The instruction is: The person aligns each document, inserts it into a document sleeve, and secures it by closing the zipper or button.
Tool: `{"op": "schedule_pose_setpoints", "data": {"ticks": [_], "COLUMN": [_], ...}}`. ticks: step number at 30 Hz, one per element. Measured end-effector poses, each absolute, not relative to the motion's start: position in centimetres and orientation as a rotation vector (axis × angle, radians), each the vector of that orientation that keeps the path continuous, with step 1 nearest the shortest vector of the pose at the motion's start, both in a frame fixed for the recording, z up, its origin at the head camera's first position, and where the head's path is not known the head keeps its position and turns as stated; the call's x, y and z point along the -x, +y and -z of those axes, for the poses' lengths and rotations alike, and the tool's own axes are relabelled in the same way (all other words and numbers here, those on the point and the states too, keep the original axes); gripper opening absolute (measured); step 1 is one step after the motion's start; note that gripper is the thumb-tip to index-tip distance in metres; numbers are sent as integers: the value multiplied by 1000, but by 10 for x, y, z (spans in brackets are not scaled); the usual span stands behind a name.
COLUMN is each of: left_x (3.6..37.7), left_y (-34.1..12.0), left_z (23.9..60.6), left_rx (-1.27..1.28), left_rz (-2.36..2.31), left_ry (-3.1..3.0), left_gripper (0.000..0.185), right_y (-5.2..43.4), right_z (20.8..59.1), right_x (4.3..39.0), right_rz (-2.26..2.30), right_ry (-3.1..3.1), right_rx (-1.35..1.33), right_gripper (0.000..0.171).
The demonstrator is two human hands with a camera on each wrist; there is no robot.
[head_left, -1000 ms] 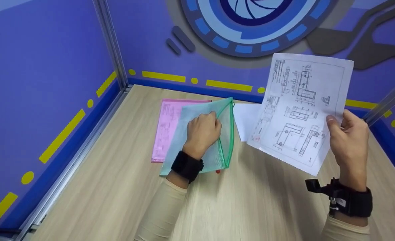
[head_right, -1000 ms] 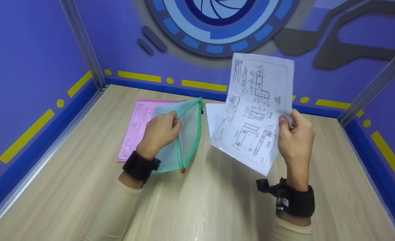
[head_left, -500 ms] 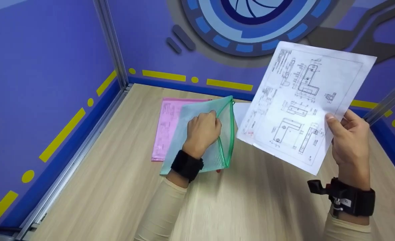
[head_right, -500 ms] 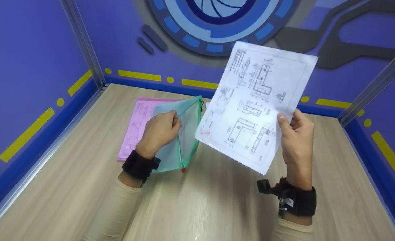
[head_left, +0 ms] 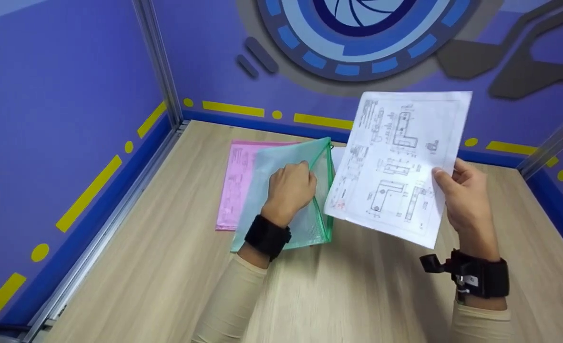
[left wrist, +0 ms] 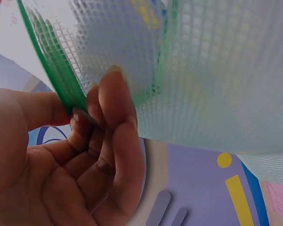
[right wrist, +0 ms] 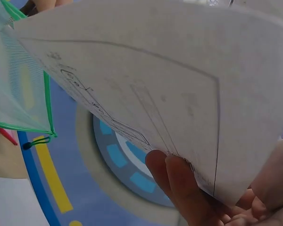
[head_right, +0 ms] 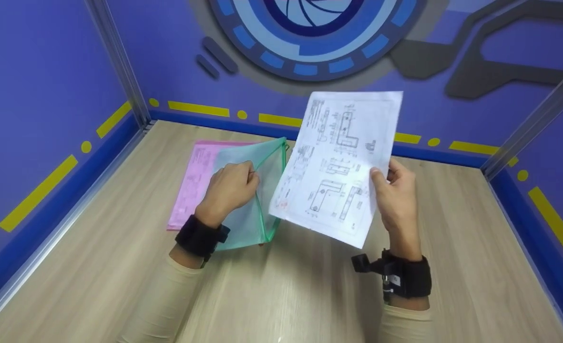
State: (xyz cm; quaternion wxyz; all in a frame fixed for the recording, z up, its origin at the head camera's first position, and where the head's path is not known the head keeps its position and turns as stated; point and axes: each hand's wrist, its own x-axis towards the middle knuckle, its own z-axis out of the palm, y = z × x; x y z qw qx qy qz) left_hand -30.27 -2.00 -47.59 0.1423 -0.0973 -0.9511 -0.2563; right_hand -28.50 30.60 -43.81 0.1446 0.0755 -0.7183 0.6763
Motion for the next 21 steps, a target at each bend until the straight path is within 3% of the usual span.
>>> {"op": "schedule_pose_setpoints", "data": {"ticks": [9, 21], "left_x": [304, 304], "left_y": [-21, -22], "left_z": [474, 475], "left_rx": [289, 289], "left_rz": [834, 870], "left_ry": [-2699, -2679], "left_gripper": [33, 33], "right_y": [296, 297], "right_z": [443, 445], "right_x": [289, 287], "right_rz": [-1897, -1500], "right_ry": [-2259, -2588], "right_rx": [-316, -314], "right_gripper": [46, 42]}}
